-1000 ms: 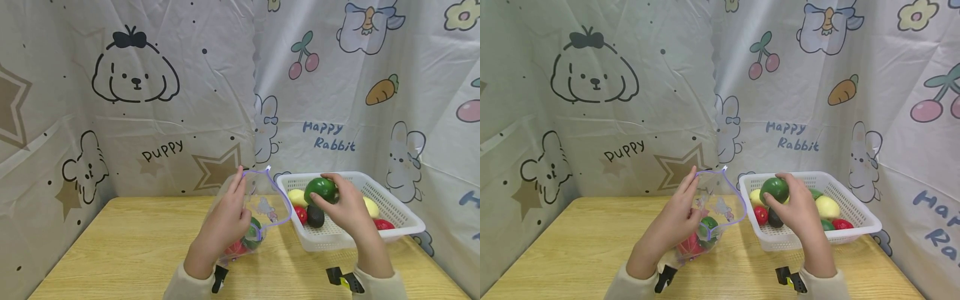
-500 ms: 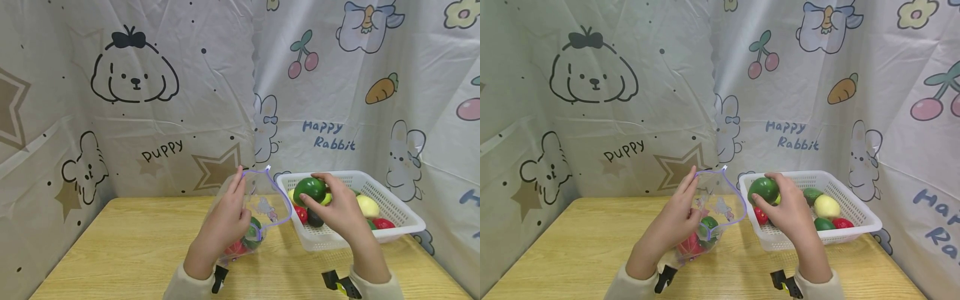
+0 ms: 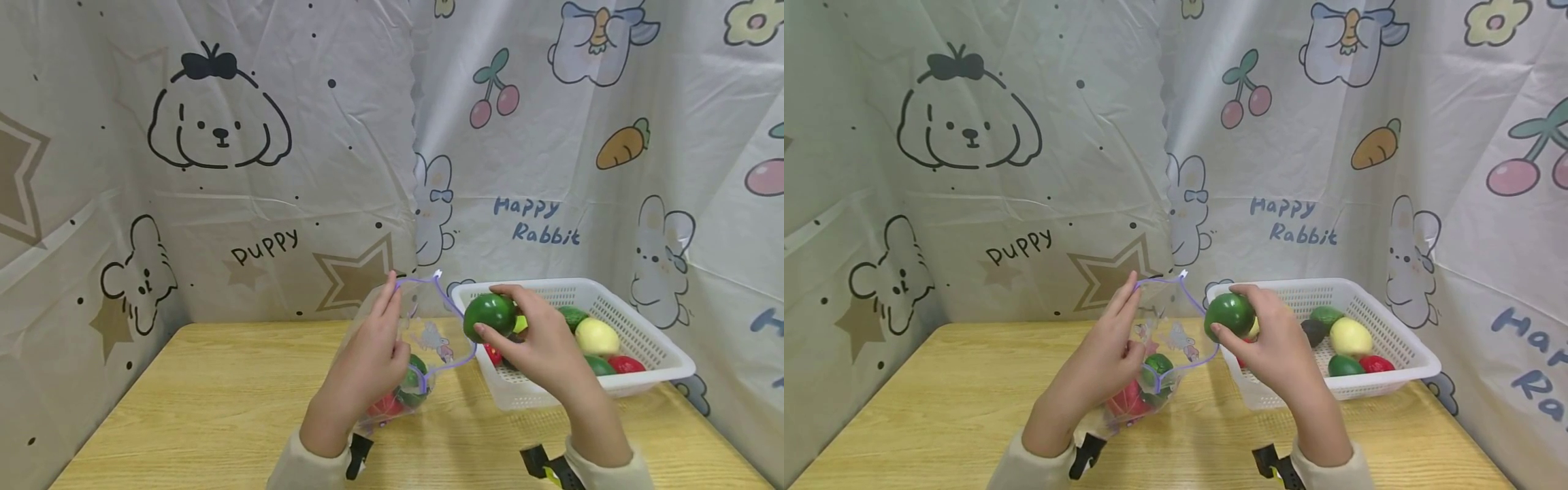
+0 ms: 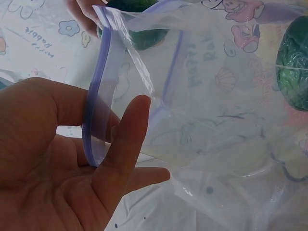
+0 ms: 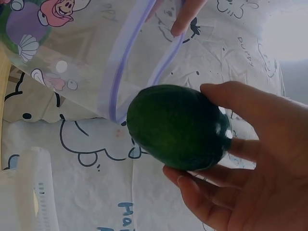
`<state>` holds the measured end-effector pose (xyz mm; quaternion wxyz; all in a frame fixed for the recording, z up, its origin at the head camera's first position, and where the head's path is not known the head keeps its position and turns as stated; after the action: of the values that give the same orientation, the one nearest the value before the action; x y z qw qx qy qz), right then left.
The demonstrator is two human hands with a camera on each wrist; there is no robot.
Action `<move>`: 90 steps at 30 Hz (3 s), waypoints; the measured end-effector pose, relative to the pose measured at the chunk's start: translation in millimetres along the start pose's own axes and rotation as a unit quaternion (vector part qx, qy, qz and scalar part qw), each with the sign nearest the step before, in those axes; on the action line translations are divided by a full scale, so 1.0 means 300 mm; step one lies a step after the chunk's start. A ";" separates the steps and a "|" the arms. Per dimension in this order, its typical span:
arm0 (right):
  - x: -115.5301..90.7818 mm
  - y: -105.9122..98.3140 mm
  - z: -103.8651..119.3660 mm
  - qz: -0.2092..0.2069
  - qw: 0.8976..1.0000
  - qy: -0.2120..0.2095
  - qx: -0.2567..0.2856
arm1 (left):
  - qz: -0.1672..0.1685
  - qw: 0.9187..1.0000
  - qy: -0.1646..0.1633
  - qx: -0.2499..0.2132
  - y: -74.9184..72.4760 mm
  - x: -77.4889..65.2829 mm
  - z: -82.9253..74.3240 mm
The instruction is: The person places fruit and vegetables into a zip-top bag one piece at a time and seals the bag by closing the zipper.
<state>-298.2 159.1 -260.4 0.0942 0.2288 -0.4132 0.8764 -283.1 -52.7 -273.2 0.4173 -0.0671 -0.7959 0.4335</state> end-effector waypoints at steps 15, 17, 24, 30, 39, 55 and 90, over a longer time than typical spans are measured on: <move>-0.029 0.123 0.059 0.096 0.990 -0.105 -0.007 | 0.013 1.000 -0.007 -0.003 0.004 0.001 0.004; -0.031 0.126 0.063 0.094 0.990 -0.109 -0.006 | 0.014 1.000 -0.008 -0.007 0.005 0.001 0.004; -0.035 0.130 0.066 0.092 0.990 -0.107 -0.009 | 0.012 1.000 -0.007 -0.008 0.004 0.000 0.007; -0.034 0.134 0.062 0.092 0.991 -0.097 -0.018 | 0.011 1.000 -0.006 -0.008 0.002 0.000 0.008; -0.034 0.139 0.060 0.088 0.991 -0.093 -0.028 | 0.011 1.000 -0.011 -0.006 -0.003 0.000 0.004; -0.035 0.138 0.068 0.079 0.990 -0.108 -0.038 | 0.015 1.000 -0.011 -0.008 0.000 0.000 0.008; 0.015 0.019 -0.078 0.075 0.996 0.012 -0.036 | 0.023 0.999 -0.013 -0.019 -0.001 0.000 0.001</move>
<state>-311.7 173.2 -275.1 0.0414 0.1832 -0.4592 0.8682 -283.3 -53.0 -273.1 0.3956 -0.0871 -0.8075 0.4289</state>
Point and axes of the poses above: each hand's wrist, its own x-axis towards the middle knuckle, its own y-axis out of the palm, z = x × y, the point moved 6 cm from there along x, towards the middle knuckle, and after that the axes turned 15 degrees about y, right-handed, at the moved point
